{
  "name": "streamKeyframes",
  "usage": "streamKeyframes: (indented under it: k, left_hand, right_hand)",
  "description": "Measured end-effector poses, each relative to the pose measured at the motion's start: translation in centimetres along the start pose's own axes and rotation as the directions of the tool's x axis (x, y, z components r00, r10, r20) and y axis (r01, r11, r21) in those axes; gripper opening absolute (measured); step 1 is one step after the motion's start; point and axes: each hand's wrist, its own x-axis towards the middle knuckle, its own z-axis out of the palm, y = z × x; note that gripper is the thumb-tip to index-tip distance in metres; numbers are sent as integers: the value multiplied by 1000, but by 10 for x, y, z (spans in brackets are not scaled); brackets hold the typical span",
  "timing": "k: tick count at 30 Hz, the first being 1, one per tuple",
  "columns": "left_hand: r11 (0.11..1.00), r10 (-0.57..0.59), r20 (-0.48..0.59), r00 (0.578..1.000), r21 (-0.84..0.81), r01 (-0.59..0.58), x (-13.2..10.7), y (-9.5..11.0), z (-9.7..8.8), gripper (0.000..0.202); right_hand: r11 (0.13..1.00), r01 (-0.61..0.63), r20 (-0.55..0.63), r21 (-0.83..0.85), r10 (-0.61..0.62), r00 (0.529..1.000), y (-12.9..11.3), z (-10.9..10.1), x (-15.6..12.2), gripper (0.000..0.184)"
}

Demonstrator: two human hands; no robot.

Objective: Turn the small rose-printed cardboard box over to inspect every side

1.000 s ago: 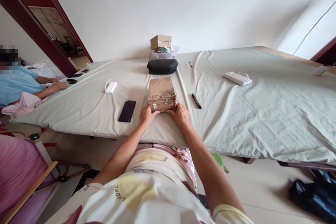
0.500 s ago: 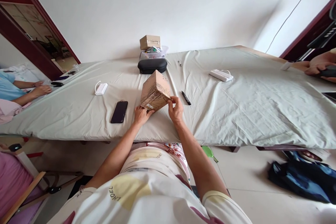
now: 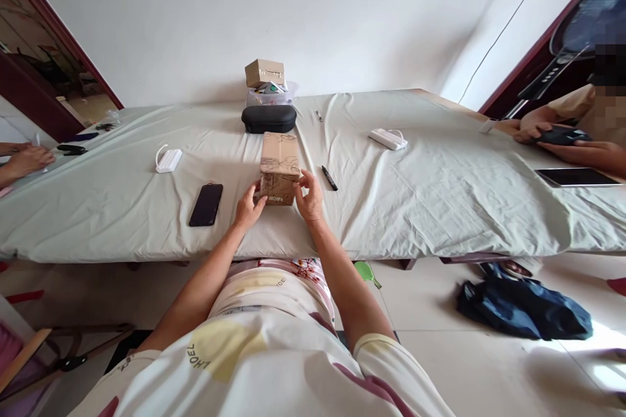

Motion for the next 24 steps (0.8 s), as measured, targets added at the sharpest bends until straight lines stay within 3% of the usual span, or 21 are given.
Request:
streamKeyframes:
  k: [4,7,11,14,19,24]
  left_hand:
    - [995,-93,31,995,-23,94,0,0,0,37]
    - [992,-125,-2,992,-7,125,1,1,-1,29]
    - [975,-198,0,980,108,197,1,5,-3,12]
    - [957,-242,11,970,168,236,2,7,-6,11]
    - [951,-285,1,959,123,282,5,8,-9,10]
    - [963,-268,21,963,49,267,5,8,-12,10]
  right_hand:
    - [992,-121,296,-42,128,947,4,7,-4,42]
    - [972,-148,417,-182,213,884,4,6,-4,40]
    - [918,-118,463,-377,298,835,-4,2,-4,22]
    - [908,-102,497,-407,313,809,-9,1,-3,23]
    - [954,-113,502,-279,245,829,-8,0,-3,30]
    - [954,-280,405,-106,299,864,-6,2,-5,33]
